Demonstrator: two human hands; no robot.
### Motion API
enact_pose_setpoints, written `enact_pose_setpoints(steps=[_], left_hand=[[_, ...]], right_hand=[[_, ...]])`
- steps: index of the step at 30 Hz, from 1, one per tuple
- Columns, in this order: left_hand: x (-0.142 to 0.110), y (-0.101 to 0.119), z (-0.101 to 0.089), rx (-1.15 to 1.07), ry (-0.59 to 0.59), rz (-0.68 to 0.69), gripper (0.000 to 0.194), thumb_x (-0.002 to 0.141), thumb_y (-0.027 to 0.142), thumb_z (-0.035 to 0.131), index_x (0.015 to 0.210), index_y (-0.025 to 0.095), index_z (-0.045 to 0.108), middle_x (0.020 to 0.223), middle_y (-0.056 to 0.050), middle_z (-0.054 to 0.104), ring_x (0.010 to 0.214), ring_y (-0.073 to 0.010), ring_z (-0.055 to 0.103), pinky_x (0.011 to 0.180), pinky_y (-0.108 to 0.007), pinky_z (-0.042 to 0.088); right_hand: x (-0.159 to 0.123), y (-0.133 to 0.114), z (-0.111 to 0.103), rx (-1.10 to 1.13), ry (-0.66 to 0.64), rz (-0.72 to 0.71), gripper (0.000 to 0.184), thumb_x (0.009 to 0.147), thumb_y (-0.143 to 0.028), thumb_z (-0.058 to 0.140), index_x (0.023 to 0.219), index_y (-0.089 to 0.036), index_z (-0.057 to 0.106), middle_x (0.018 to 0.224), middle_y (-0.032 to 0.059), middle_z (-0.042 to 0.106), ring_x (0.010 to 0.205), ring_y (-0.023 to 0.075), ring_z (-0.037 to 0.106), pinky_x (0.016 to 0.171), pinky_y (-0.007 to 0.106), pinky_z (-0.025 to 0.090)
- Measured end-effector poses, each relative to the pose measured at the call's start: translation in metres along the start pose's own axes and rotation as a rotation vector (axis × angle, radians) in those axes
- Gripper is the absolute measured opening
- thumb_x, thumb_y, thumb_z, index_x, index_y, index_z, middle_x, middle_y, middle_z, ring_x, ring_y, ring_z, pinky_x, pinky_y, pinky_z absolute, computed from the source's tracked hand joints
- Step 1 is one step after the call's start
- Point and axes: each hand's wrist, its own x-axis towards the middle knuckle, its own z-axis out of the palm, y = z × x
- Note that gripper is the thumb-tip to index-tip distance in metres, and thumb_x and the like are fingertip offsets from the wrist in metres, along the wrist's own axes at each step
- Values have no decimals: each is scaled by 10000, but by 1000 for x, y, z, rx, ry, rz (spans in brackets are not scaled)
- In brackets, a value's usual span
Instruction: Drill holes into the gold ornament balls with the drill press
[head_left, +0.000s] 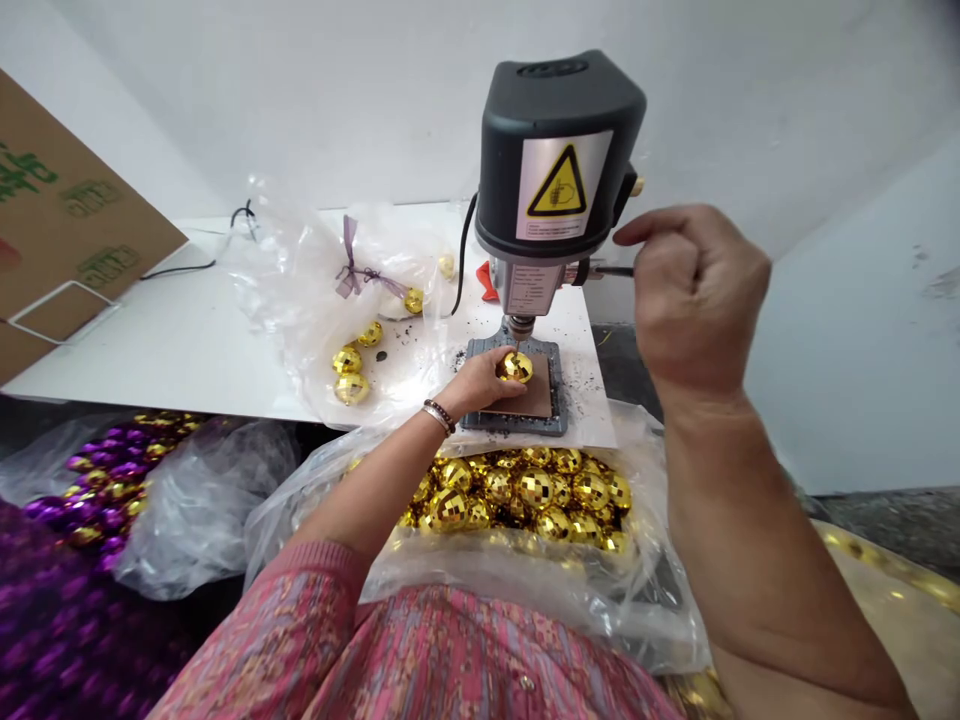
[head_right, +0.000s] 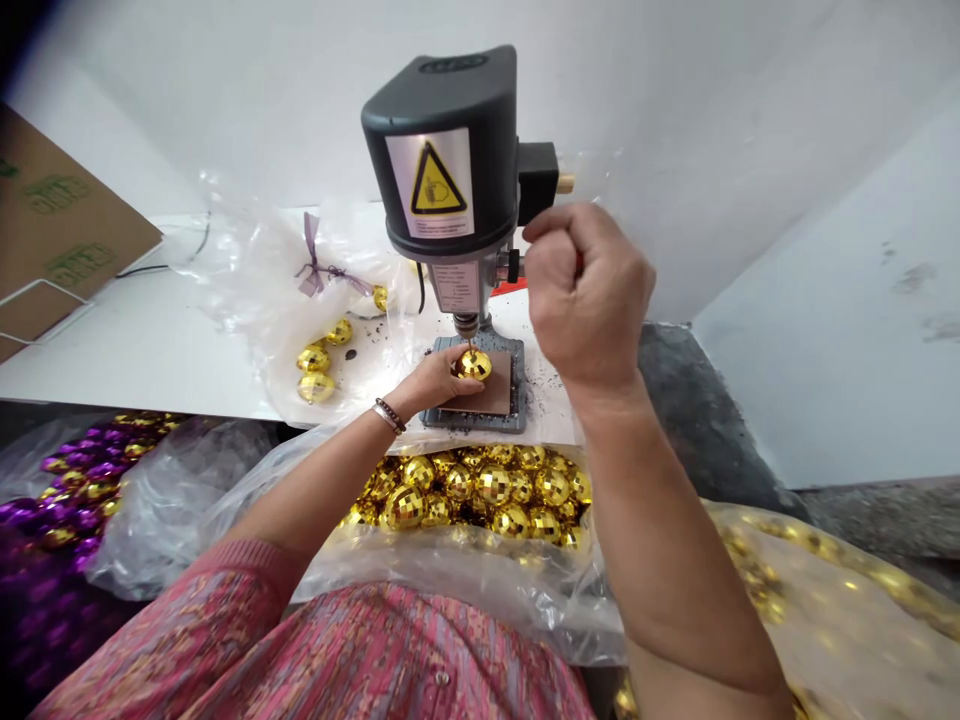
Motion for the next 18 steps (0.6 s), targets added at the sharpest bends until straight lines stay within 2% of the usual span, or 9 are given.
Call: enact_pose_setpoints(steps=[3,6,13,18], left_hand=[[0,1,0,10,6,0,628,681,233,841,1272,127,655,1074,-73,739,962,-222,670,928,-340,523],[-2,3,0,25,11,0,635,694,226,833,1292,123,647,1068,-64,740,952,-213,665,908,-322,528],[-1,-4,0,32,-1,10,591,705,252,825,1257,140,645,987,-33,719,891,-195,644,815,-293,505],[-1,-5,2,-15,-4,40,499,706,236,818,1173,152,665,961,-11,717,870,-177,635,795,-273,493]], right_hand=[[-23,11,-3,-79,1,-118,346,803,-159,448,935,-144,767,718,4,661,575,73,493,635,238,430],[-34,20,0,-165,11,-193,367,840,-153,430,984,-188,765,902,27,733,732,110,619,747,264,509],[-46,40,8,-357,75,-288,311,919,-258,453,1042,-228,736,846,49,703,685,151,596,720,315,523],[-52,52,12,-293,144,-343,333,956,-280,426,1076,-218,730,869,62,705,707,157,600,730,324,519]])
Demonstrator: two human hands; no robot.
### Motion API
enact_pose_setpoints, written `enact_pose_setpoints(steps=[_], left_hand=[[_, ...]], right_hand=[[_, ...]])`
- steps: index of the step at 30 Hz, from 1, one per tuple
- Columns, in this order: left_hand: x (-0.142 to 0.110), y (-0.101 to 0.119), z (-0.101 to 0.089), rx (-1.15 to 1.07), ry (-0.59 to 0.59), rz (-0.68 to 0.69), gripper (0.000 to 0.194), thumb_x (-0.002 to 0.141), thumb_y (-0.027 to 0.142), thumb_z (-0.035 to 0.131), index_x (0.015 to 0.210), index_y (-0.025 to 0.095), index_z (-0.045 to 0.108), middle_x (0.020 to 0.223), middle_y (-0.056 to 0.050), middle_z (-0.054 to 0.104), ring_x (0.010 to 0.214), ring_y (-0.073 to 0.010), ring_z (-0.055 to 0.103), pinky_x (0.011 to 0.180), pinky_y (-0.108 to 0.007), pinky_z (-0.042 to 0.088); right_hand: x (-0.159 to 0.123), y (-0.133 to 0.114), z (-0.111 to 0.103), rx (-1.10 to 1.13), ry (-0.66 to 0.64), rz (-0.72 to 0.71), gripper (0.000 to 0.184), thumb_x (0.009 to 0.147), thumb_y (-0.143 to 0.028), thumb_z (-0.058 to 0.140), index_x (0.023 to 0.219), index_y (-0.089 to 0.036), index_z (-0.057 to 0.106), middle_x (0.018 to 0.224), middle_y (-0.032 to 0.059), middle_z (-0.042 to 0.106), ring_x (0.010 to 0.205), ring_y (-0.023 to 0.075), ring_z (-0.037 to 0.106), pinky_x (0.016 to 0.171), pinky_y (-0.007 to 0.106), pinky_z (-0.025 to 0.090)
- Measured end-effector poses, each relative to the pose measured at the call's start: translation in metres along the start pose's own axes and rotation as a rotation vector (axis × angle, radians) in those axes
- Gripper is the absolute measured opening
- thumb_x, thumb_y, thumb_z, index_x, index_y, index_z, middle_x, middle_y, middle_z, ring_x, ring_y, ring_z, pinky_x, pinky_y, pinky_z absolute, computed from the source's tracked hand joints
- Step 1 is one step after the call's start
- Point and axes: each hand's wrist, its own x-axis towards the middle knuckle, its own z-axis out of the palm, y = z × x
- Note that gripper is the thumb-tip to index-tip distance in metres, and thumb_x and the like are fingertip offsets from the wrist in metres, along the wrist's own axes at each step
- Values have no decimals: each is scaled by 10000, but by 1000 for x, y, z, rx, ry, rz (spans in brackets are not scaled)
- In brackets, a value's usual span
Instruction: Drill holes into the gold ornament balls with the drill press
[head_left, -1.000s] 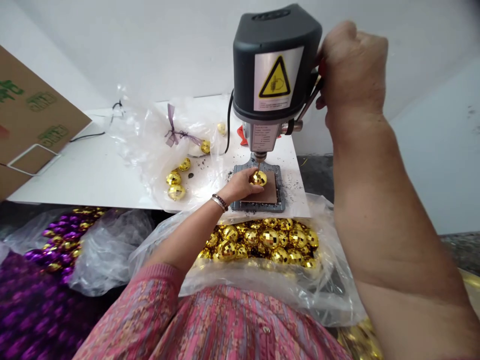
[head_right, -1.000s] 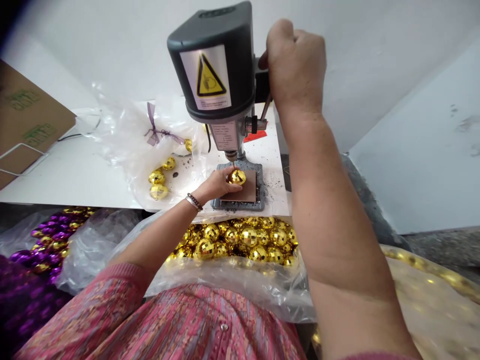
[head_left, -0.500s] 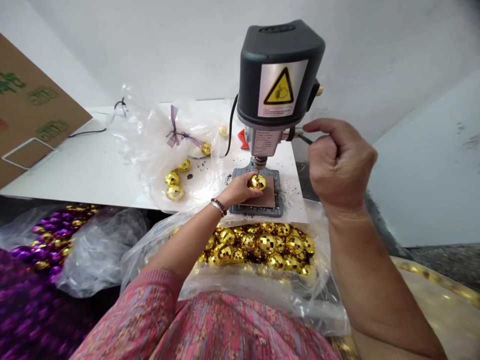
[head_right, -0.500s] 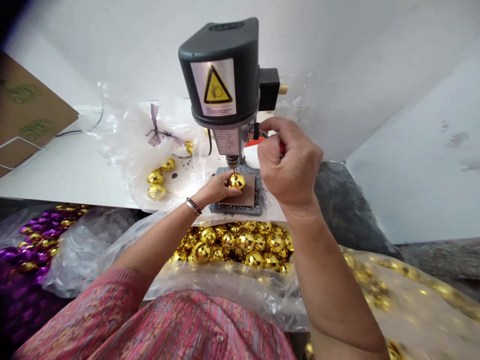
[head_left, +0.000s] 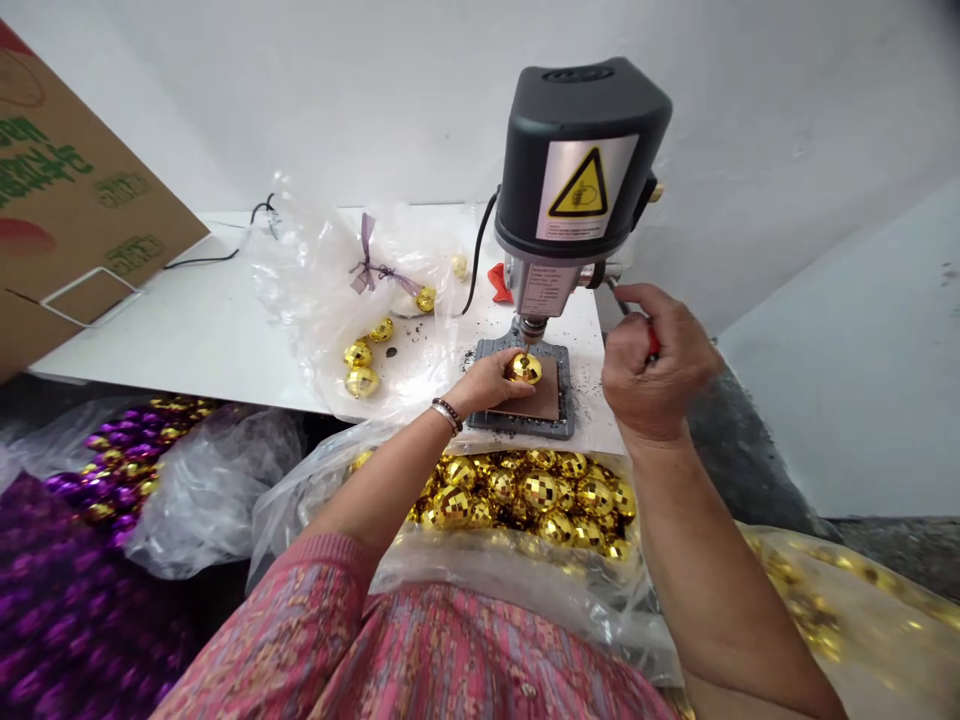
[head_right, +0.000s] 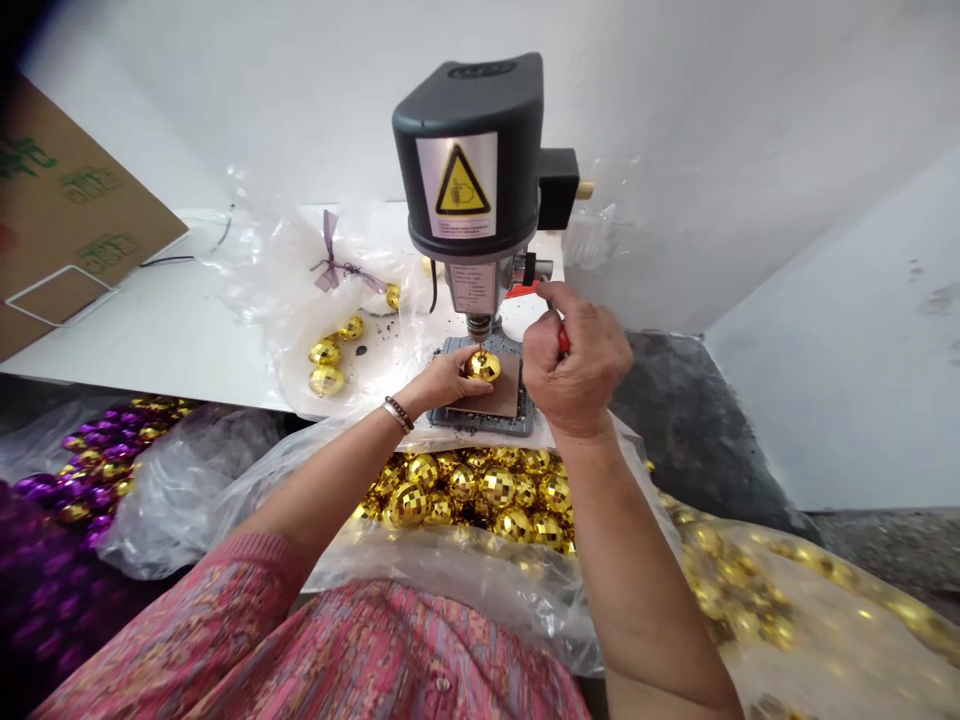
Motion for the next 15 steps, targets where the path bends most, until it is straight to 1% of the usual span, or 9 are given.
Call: enact_pose_setpoints(steps=[2,6,8,10,12,15], left_hand=[[-2,3,1,-11,18,-12,485,706,215,815,1165,163,669,968,-5,723,884,-177,639,812,-273,498],[-6,8,1,-8,43,-26,427,719,193,806,1127,170,684,955,0,733,892,-179,644,822,-276,501],[-6,6,2,-1,40,-17,427,720,197,810,1128,164,685,960,-6,734,895,-181,645,821,-277,500],[-5,3,3,-3,35,-6,447,726,206,807,1152,160,678,979,-15,732,898,-182,645,825,-279,498],[-4,1,6,-13,46,-6,483,727,217,807,1185,159,666,1015,-25,730,914,-184,647,839,-282,497],[-9,2,5,-20,93,-16,488,724,242,807,1182,157,660,1039,-35,728,929,-186,651,838,-279,499]], right_hand=[[-6,3,4,-13,42,-11,344,956,-284,423,1078,-209,735,895,63,715,716,155,607,730,319,518],[-24,8,12,14,36,-38,363,931,-232,392,1026,-194,740,776,51,676,695,148,598,719,294,515],[-26,7,14,53,60,-19,365,923,-225,382,990,-178,737,762,51,670,685,141,597,702,284,510],[-15,0,13,96,107,32,361,915,-231,392,968,-159,742,807,60,693,704,133,618,702,276,513],[8,-8,11,161,137,94,364,900,-227,404,934,-133,753,813,67,705,712,122,637,688,260,508],[50,-15,8,238,93,190,386,869,-192,399,879,-86,769,715,65,679,637,103,613,613,235,454]])
